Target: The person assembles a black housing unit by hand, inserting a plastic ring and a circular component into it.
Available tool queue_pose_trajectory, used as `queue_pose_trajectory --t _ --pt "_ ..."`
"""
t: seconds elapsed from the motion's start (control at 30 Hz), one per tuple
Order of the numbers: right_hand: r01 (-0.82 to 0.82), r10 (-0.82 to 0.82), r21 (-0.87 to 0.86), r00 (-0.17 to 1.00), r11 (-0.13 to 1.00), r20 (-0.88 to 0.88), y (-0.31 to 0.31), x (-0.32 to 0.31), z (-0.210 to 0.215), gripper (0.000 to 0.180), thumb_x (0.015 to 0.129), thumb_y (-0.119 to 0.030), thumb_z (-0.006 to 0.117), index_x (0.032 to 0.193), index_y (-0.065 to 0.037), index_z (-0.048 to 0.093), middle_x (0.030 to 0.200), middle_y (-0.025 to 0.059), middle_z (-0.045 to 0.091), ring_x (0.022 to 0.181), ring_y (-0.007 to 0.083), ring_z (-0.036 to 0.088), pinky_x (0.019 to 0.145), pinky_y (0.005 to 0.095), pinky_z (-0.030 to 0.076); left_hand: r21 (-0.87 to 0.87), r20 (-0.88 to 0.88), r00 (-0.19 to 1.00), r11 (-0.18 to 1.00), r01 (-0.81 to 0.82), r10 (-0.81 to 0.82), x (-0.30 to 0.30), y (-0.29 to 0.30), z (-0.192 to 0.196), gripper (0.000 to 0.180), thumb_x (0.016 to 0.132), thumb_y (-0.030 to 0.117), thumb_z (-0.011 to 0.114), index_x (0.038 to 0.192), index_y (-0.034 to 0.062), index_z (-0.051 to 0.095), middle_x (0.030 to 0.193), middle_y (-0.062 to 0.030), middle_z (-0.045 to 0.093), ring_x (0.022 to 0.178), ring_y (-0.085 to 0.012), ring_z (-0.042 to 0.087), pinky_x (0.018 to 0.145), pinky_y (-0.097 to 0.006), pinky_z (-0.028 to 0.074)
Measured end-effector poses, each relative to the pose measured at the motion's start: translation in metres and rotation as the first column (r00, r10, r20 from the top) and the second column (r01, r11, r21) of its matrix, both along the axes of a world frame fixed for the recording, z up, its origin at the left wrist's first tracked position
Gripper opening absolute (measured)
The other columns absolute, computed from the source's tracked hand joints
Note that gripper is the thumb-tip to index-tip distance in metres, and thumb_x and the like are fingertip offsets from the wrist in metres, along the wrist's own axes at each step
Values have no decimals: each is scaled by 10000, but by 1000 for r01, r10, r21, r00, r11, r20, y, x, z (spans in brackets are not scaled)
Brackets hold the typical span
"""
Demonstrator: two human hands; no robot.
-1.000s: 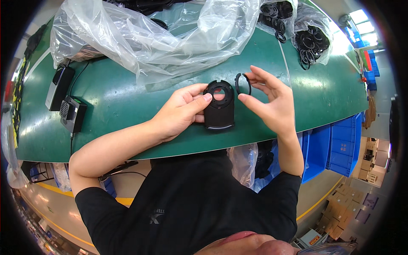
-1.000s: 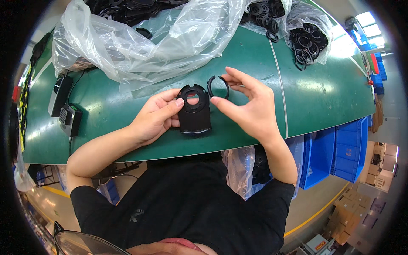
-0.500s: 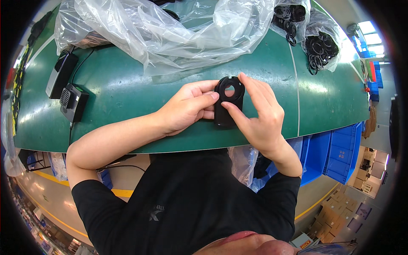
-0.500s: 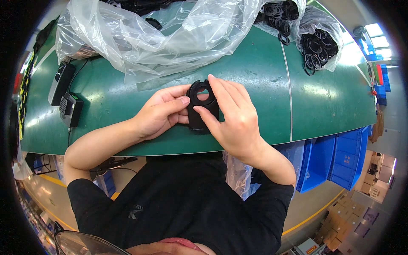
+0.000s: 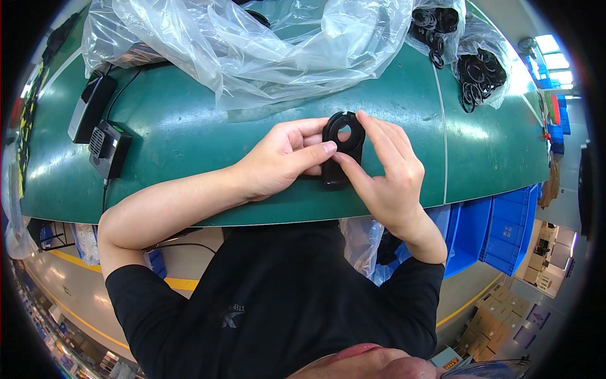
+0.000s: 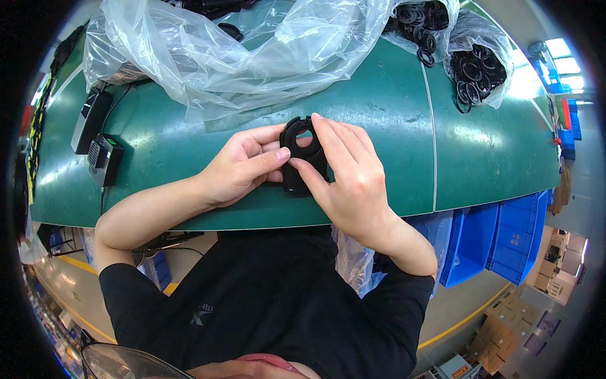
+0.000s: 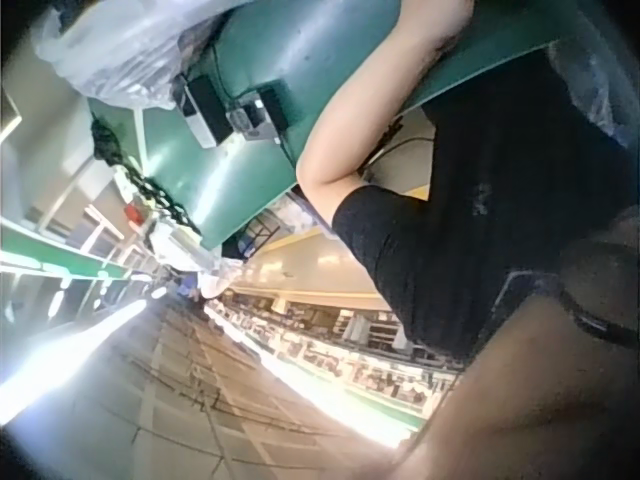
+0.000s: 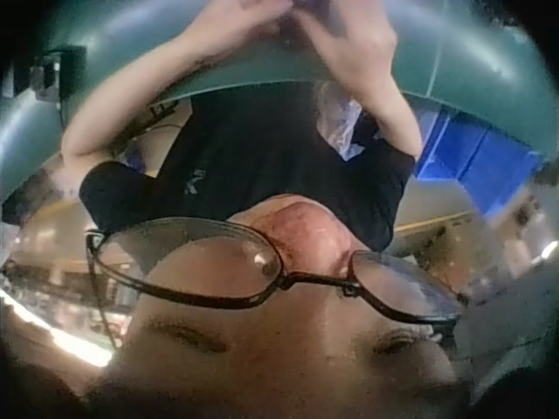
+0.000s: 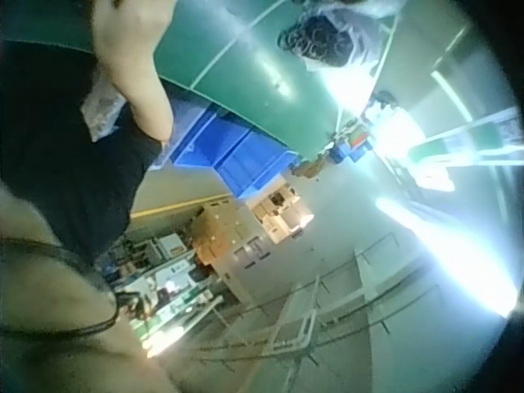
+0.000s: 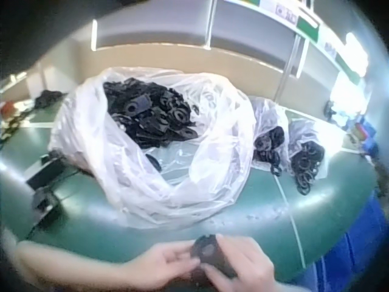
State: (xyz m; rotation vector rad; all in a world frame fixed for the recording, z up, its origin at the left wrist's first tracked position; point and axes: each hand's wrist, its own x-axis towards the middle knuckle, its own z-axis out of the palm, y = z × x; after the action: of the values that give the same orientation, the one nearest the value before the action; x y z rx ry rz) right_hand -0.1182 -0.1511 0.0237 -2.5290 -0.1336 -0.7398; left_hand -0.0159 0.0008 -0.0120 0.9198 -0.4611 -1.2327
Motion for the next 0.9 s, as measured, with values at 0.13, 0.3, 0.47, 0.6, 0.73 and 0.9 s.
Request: queue_pose_trajectory --t 0.13,0.3,0.47,0.6,0.73,0.9 --pt "28 -28 -20 1000 999 12 4 0 1 524 598 -34 773 1075 53 577 964 173 620 873 296 604 754 342 491 85 87 994 994 -72 65 -4 0 4 350 921 177 503 1243 40 481 1048 4 576 792 -24 499 667 -173 429" --pt "28 -24 -101 999 994 35 8 -4 -1 536 606 -71 765 1077 76 555 979 172 592 885 309 574 747 338 487 94 165 978 985 -141 124 -10 0 6 331 926 212 504 1213 47 523 930 42 593 707 -5 455 617 -162 397" --pt "-10 25 209 997 978 -68 -6 1 10 424 650 -89 756 1030 26 606 909 152 610 762 253 604 658 309 509 102 198 978 991 -84 62 -10 3 8 300 936 155 456 1198 25 525 949 -11 614 766 -18 509 640 -168 412" --pt "72 158 576 927 814 -340 -18 11 8 193 756 -88 676 916 19 657 826 90 629 704 143 610 596 251 488 115 361 932 992 -50 5 -9 5 10 288 932 115 442 1178 -11 526 969 -30 612 809 -29 529 672 -183 431" --pt "44 191 590 925 806 -330 -21 9 1 148 770 -95 664 876 7 667 799 77 630 698 135 608 589 227 470 39 351 934 995 -88 69 -12 3 13 285 921 87 464 1162 -54 522 928 -31 623 839 -38 534 727 -205 449" --pt "65 220 669 917 740 -333 -24 10 -2 137 782 -94 656 873 8 664 790 68 630 708 120 611 592 214 462 102 292 952 987 -123 89 -11 3 13 264 915 93 494 1116 -67 558 918 -34 634 840 -42 539 738 -202 452"
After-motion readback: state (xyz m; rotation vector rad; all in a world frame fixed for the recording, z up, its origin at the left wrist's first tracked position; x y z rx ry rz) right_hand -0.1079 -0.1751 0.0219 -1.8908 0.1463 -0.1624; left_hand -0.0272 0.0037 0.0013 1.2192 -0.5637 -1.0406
